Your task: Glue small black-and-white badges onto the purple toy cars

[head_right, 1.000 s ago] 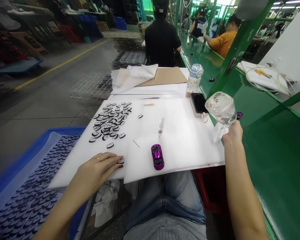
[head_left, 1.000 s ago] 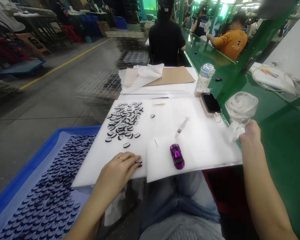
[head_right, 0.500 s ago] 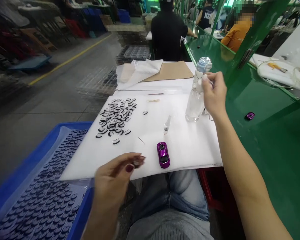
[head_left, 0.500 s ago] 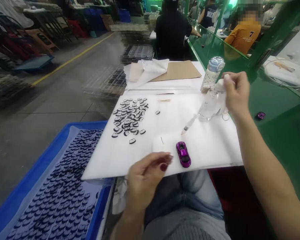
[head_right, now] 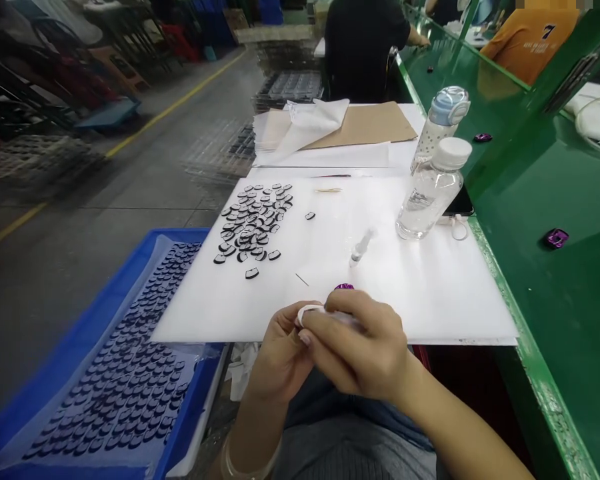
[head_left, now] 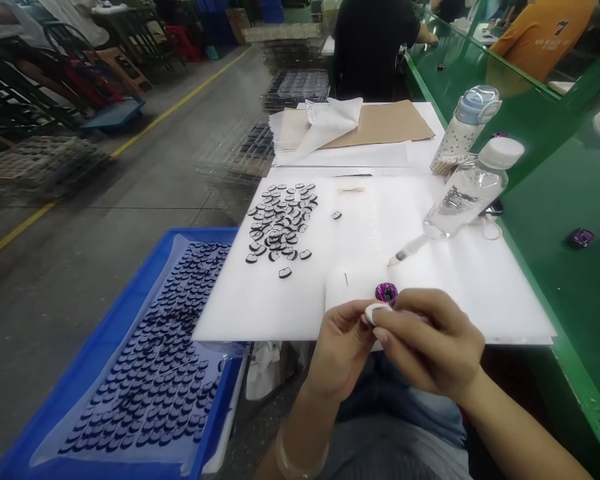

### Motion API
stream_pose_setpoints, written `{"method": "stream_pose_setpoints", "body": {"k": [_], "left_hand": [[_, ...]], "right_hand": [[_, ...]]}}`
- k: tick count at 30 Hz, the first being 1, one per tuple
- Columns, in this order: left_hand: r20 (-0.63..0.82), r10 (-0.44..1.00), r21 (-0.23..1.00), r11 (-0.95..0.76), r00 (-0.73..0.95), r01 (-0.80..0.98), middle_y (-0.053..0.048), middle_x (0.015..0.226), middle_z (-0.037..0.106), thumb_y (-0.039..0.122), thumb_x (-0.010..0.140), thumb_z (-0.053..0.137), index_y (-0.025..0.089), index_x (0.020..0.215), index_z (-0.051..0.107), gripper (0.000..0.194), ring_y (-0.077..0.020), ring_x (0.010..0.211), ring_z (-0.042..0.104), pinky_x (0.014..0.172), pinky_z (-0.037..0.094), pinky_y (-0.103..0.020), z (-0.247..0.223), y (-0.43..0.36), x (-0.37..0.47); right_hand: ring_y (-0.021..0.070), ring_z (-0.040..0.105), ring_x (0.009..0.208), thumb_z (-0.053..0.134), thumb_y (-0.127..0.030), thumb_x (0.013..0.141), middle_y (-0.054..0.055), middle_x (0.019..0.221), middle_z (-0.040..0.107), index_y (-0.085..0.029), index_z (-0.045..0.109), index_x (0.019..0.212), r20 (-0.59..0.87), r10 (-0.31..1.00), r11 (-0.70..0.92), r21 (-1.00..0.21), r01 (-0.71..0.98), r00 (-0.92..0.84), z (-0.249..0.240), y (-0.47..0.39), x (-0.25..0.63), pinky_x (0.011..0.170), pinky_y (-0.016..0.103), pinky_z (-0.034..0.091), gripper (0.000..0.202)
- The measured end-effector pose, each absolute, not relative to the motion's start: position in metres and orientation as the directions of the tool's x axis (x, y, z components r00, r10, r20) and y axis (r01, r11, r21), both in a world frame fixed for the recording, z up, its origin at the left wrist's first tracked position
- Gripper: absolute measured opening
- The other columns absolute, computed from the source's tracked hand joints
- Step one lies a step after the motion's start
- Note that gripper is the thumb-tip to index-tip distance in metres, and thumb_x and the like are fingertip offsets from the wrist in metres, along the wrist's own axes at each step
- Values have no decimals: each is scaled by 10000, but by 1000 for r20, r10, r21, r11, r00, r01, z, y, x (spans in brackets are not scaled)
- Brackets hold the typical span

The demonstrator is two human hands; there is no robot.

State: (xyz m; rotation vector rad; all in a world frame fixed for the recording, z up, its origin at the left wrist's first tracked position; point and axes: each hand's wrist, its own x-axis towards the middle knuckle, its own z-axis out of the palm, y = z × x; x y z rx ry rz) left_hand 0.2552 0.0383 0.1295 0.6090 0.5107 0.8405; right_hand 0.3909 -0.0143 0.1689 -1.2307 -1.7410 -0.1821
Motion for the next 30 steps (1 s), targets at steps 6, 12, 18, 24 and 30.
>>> {"method": "stream_pose_setpoints", "body": {"k": [6,12,18,24,30], "left_hand": [[-176,803,668,523,569,-530,-41,705,760,475,604,984,213,790,852,347,-136,638,686,653,604,-228,129,37,258],[-159,805,679,510,572,-529,-21,754,786,427,669,965,249,817,854,257,-116,695,718,712,605,-189,131,39,258],[-105,813,750,443,573,-491,-46,742,790,490,702,929,248,837,856,287,-173,684,744,698,656,-288,134,40,253],[398,818,886,-460,416,59,-48,888,810,203,836,846,222,991,821,158,-185,783,753,744,639,-289,135,38,239],[602,591,537,-797,538,275,-58,882,731,168,924,752,144,1073,746,151,-165,798,680,739,603,-287,125,36,246]], "right_hand": [[145,605,520,658,-109,860,8,727,669,-265,723,1065,754,646,411,-209,887,-122,172,-24,397,451,294,533,266],[153,656,590,612,-116,898,41,756,682,-194,730,993,737,658,468,-242,850,-153,173,-23,393,492,278,565,170],[159,691,636,723,-119,877,26,892,751,-289,794,1059,632,763,259,-492,831,136,170,-52,426,508,285,547,259],[192,734,687,784,-195,865,17,817,778,-250,801,928,377,846,103,-810,578,378,150,-51,425,563,291,581,85],[152,709,646,739,-195,900,7,770,750,-215,795,915,312,880,36,-794,606,357,138,-44,411,559,254,546,61]]}}
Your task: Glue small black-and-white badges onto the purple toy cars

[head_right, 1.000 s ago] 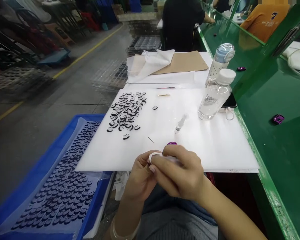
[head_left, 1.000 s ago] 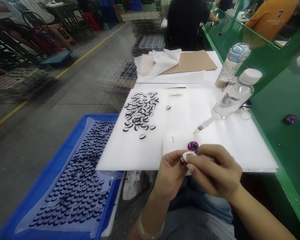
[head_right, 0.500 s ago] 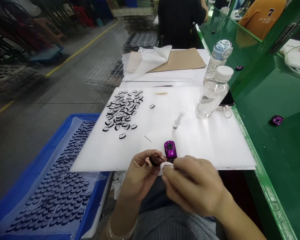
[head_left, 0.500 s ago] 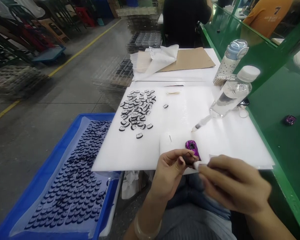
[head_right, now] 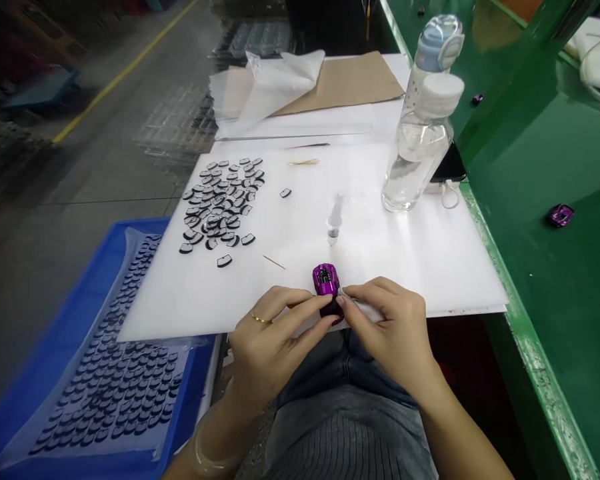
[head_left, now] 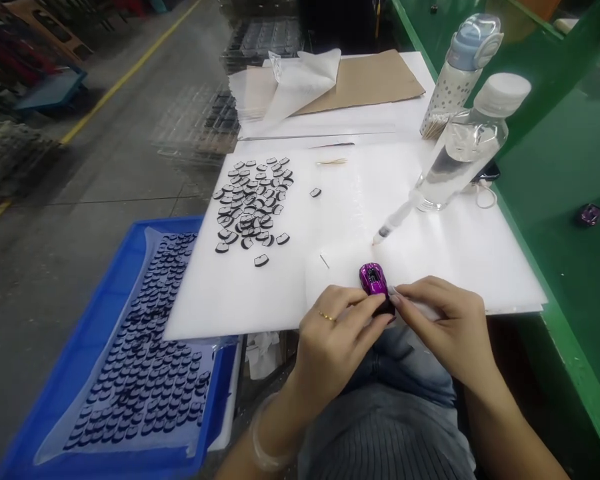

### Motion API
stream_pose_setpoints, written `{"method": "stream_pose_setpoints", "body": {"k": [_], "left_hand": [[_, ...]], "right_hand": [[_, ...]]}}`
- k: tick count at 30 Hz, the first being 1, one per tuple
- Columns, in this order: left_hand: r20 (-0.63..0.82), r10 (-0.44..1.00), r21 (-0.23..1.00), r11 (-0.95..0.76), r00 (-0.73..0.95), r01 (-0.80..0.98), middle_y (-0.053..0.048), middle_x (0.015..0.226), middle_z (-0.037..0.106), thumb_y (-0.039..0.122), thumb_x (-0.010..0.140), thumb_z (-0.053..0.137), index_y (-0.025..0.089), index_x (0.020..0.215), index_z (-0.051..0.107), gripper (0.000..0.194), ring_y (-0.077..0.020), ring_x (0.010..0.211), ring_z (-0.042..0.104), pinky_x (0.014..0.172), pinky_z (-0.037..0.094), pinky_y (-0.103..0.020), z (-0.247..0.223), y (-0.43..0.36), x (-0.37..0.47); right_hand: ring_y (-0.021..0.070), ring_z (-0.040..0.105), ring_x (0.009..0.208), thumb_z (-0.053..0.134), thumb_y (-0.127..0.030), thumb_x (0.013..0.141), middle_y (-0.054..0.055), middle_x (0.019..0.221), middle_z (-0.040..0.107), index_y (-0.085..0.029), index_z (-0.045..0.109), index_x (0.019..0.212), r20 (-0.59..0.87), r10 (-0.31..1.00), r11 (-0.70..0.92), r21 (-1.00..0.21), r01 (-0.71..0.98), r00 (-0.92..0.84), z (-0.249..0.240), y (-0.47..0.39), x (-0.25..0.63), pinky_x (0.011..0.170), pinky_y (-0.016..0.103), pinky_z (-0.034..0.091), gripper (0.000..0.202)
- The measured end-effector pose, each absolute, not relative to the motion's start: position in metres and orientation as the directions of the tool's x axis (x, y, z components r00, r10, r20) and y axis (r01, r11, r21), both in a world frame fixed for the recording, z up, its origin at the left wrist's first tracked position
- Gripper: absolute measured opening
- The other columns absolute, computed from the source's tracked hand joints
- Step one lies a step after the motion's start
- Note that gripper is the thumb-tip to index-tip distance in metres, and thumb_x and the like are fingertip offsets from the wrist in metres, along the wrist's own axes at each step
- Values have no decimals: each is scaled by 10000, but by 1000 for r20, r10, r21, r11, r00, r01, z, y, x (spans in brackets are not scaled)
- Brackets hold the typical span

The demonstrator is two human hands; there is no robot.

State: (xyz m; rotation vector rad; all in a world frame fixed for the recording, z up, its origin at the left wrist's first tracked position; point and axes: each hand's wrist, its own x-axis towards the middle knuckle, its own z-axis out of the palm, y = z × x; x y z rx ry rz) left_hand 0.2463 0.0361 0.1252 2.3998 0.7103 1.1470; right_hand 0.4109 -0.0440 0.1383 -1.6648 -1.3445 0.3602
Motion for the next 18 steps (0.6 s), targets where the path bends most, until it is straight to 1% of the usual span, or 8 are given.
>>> {"method": "stream_pose_setpoints", "body": {"k": [2,5,9,12,15,18], "left_hand": [[587,601,534,-791,543,299,-50,887,718,210,940,743,162,1092,736,160,-165,805,672,744,600,-290,123,36,247],[532,655,590,-741,537,320,-44,927,708,262,940,748,179,1118,731,197,-166,835,681,762,609,-285,123,37,245],[469,707,633,-687,529,357,-55,1022,703,166,956,692,177,1127,736,176,-177,929,697,840,621,-303,124,40,244],[464,712,638,-681,526,359,-74,1118,715,171,952,693,183,1121,733,174,-196,984,709,881,632,-339,125,40,246],[442,720,646,-669,534,368,-100,1222,724,159,950,679,176,1116,722,172,-226,1091,711,950,628,-379,127,40,248],[413,716,665,-660,563,351,-118,1255,725,150,941,670,157,1131,716,196,-242,1162,699,1005,612,-395,130,43,245]], "right_hand": [[145,696,631,737,-194,898,1,757,739,-213,784,901,313,884,31,-781,624,347,139,-43,411,546,253,529,51],[142,693,640,745,-186,889,-4,763,735,-213,769,898,308,886,23,-775,632,346,139,-43,412,551,254,524,37],[139,701,672,744,-183,895,0,792,737,-209,762,916,292,891,8,-775,631,348,137,-44,411,575,250,533,38],[137,696,675,746,-172,890,-1,791,732,-208,750,902,284,893,0,-775,632,349,139,-44,409,588,247,534,38],[130,664,646,734,-145,887,0,770,711,-205,731,857,241,909,-30,-777,628,341,144,-41,410,558,237,507,67],[126,650,634,714,-131,901,2,749,689,-201,716,837,207,940,-13,-771,637,270,146,-39,416,534,230,490,95]]}}
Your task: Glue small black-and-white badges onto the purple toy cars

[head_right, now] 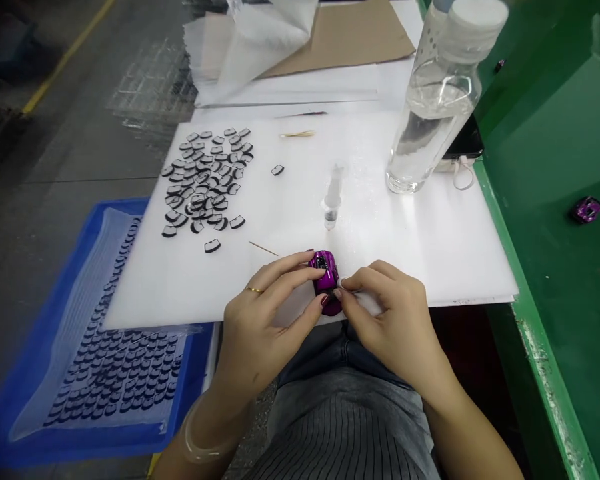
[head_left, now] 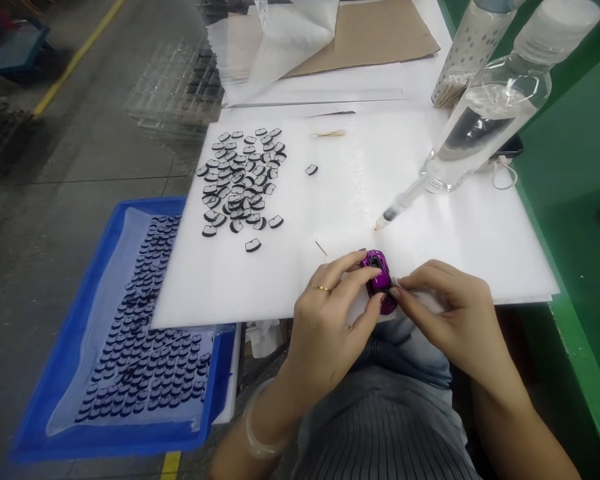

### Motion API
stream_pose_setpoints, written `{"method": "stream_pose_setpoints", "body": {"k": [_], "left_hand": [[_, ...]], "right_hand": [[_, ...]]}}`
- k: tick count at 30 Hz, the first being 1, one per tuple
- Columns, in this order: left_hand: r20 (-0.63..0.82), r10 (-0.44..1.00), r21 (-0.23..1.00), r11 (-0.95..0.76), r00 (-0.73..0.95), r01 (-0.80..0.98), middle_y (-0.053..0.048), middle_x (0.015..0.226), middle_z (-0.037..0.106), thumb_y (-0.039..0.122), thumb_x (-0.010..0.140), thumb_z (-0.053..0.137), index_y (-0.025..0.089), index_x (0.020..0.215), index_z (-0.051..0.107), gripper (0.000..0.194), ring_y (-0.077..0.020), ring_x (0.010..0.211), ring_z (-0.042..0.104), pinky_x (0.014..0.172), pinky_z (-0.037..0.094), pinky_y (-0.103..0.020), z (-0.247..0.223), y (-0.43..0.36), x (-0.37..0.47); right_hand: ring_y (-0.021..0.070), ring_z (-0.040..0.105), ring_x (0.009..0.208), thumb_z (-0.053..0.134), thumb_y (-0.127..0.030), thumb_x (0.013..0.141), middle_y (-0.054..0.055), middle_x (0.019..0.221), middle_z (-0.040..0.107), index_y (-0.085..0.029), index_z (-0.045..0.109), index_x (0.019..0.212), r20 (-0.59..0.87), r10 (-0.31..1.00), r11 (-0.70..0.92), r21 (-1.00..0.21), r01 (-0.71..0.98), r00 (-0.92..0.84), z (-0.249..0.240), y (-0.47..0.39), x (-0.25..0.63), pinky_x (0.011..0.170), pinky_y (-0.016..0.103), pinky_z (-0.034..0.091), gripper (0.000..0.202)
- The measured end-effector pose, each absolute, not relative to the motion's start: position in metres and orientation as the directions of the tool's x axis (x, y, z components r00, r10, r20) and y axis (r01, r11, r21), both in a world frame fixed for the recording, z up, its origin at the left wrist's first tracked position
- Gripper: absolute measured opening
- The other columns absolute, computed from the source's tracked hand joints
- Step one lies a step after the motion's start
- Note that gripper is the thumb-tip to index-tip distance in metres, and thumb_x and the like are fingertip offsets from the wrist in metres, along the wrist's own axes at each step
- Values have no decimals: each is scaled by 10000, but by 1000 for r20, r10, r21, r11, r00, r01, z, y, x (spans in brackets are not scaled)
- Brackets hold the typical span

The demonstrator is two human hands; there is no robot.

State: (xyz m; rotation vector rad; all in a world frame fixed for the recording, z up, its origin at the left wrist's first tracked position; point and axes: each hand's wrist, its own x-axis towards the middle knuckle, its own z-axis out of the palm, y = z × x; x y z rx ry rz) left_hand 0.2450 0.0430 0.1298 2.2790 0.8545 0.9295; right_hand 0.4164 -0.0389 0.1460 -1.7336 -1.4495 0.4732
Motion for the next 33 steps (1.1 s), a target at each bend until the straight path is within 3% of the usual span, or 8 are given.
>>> {"method": "stream_pose_setpoints", "body": {"k": [3,6,10,16,22,26,29,33], "left_hand": [[351,680,695,-650,644,308,-131,1308,700,193,890,744,153,1200,705,315,-258,1183,693,1023,606,-403,131,47,239],[357,667,683,-664,654,305,-141,1326,694,167,866,760,140,1234,700,374,-266,1209,684,1045,596,-402,129,48,237],[416,663,650,-695,622,307,-153,1305,707,113,874,721,118,1231,709,357,-262,1188,695,1037,601,-400,126,46,239],[540,602,571,-775,588,270,-159,1237,730,220,887,792,147,1126,740,255,-238,1041,737,873,663,-367,118,44,237],[612,464,335,-886,641,321,-219,1200,716,232,928,741,120,1137,709,240,-317,1053,734,840,675,-464,116,41,237],[549,436,306,-899,713,314,-231,1264,702,598,941,629,121,1272,633,580,-349,1144,719,914,657,-494,119,43,228],[462,505,423,-848,729,319,-229,1282,702,827,852,489,82,1426,483,940,-325,1183,710,977,633,-440,117,45,216],[442,494,378,-859,749,344,-187,1312,689,714,947,512,130,1464,461,781,-318,1175,693,981,595,-434,111,49,211]], "right_hand": [[115,647,629,695,-110,919,15,783,689,-192,732,928,360,910,117,-701,704,206,141,-39,421,527,219,502,91],[123,659,675,681,-98,922,72,936,694,-171,746,1038,580,810,266,-497,826,88,131,-40,417,570,236,553,151],[156,672,733,666,-106,926,115,972,679,-130,743,1039,622,782,328,-355,876,-41,126,-41,404,604,270,591,139],[91,583,527,720,-148,916,29,828,721,-200,743,938,573,805,124,-420,899,156,145,-42,445,435,239,422,61],[345,715,971,719,-252,898,134,1039,763,-181,745,1034,638,727,-189,-171,967,254,150,-29,483,806,480,561,156],[248,720,811,630,-261,941,91,910,753,-156,664,1080,509,819,-36,-417,908,266,146,-33,423,709,384,574,178],[269,711,812,624,-334,932,123,965,752,-119,612,1190,456,855,-19,-445,896,245,140,-31,377,684,403,577,337],[248,700,774,589,-287,931,97,921,760,-136,599,1257,526,794,-79,-410,909,306,128,-29,383,681,381,573,359]]}}
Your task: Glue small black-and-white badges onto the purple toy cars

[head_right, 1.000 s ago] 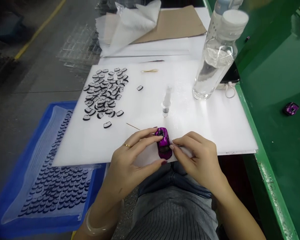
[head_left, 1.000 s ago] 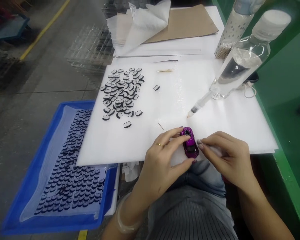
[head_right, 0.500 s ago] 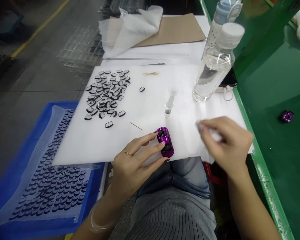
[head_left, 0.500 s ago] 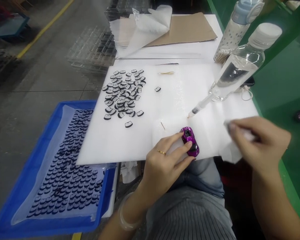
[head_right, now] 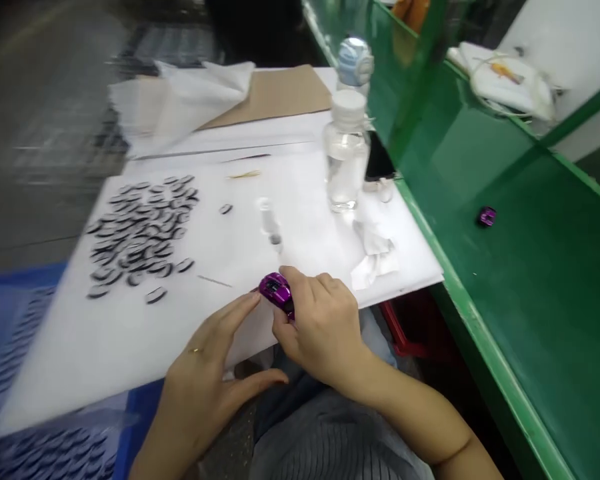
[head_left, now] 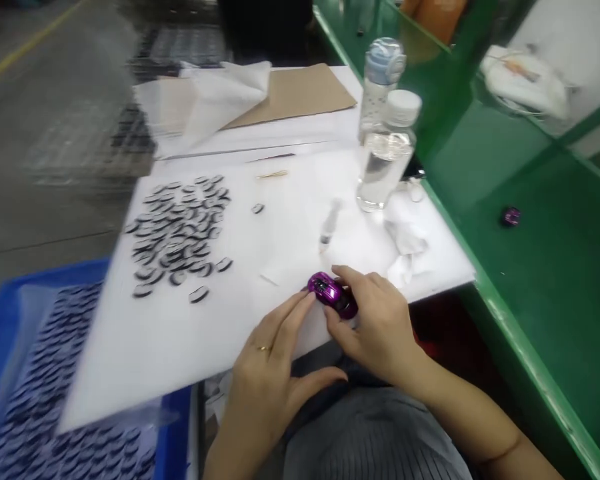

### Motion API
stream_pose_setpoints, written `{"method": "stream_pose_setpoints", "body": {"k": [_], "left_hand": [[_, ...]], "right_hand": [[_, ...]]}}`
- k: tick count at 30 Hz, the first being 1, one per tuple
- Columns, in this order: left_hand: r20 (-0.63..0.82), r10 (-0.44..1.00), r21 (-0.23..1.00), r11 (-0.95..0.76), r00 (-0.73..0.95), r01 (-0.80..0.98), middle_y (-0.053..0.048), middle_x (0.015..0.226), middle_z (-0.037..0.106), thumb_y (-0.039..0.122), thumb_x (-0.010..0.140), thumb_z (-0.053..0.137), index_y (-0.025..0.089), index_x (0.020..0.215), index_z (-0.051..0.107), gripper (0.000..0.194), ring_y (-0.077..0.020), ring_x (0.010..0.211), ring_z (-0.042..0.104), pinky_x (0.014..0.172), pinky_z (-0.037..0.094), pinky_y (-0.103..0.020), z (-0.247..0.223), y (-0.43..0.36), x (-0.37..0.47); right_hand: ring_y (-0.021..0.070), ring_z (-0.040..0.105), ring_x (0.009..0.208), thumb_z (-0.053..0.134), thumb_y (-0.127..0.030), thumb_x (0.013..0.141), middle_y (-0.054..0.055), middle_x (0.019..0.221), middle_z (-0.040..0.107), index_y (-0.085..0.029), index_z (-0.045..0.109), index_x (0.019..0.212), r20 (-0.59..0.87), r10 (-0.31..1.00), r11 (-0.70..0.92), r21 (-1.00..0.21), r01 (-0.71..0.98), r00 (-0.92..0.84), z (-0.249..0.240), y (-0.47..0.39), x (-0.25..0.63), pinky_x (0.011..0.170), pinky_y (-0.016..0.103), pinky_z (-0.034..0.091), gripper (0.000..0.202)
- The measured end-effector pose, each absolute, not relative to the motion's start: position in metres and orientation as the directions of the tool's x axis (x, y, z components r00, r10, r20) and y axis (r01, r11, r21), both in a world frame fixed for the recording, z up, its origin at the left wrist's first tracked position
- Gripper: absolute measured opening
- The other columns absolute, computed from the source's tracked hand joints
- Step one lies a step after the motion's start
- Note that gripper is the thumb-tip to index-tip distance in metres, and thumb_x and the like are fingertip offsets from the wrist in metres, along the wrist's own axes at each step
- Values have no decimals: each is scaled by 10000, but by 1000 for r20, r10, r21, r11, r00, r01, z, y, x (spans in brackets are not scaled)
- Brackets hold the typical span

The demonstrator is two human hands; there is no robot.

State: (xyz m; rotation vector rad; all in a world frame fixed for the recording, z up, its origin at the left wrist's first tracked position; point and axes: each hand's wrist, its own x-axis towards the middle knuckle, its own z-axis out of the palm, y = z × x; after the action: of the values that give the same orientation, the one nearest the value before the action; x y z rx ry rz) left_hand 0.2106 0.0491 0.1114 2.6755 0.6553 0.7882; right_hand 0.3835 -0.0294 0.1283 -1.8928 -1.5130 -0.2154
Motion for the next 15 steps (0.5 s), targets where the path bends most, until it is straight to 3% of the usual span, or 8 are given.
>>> {"method": "stream_pose_setpoints", "body": {"k": [2,4,6,8,10,12,15], "left_hand": [[467,436,299,-897,769,327,-175,1302,687,566,1014,536,142,1412,531,581,-336,1156,675,982,555,-461,109,50,214],[499,390,239,-920,774,310,-181,1280,689,447,1037,553,129,1349,588,447,-346,1121,666,954,528,-465,108,49,218],[541,363,198,-932,759,305,-182,1255,699,358,1029,591,126,1300,624,359,-338,1083,670,916,518,-446,107,48,222],[569,355,180,-934,741,309,-169,1239,712,295,1013,623,143,1282,641,309,-323,1058,681,894,515,-429,107,48,224],[581,352,180,-935,734,306,-158,1240,722,266,1010,622,165,1277,647,287,-318,1059,689,887,513,-426,107,49,225],[575,351,190,-936,739,297,-157,1252,724,267,1015,598,175,1280,647,284,-326,1077,689,888,511,-435,107,50,225],[544,360,211,-933,758,292,-165,1271,716,311,1025,564,167,1282,644,305,-345,1098,679,892,512,-462,109,50,225]], "right_hand": [[230,723,854,574,-296,908,76,1021,771,-199,599,1283,472,741,-262,-453,852,478,122,-50,421,769,369,594,388],[230,729,908,595,-392,869,59,1112,766,-252,609,1267,401,546,-587,-444,677,736,118,-88,470,825,378,598,422],[295,714,842,607,-403,836,126,1008,766,-190,643,1212,399,369,-756,-397,521,840,116,-134,521,785,473,581,433],[276,649,655,708,-427,754,96,751,719,-187,696,960,371,311,-822,-357,444,875,115,-172,570,678,466,557,316],[221,586,583,792,-459,722,48,655,660,-222,676,784,367,294,-842,-337,421,882,115,-189,615,624,408,529,272],[170,577,619,776,-494,815,36,714,661,-227,665,792,409,271,-841,-339,421,871,115,-184,655,633,345,525,290],[134,633,762,658,-449,983,35,923,678,-171,670,1005,484,304,-788,-357,502,821,115,-151,702,710,298,570,279]]}}
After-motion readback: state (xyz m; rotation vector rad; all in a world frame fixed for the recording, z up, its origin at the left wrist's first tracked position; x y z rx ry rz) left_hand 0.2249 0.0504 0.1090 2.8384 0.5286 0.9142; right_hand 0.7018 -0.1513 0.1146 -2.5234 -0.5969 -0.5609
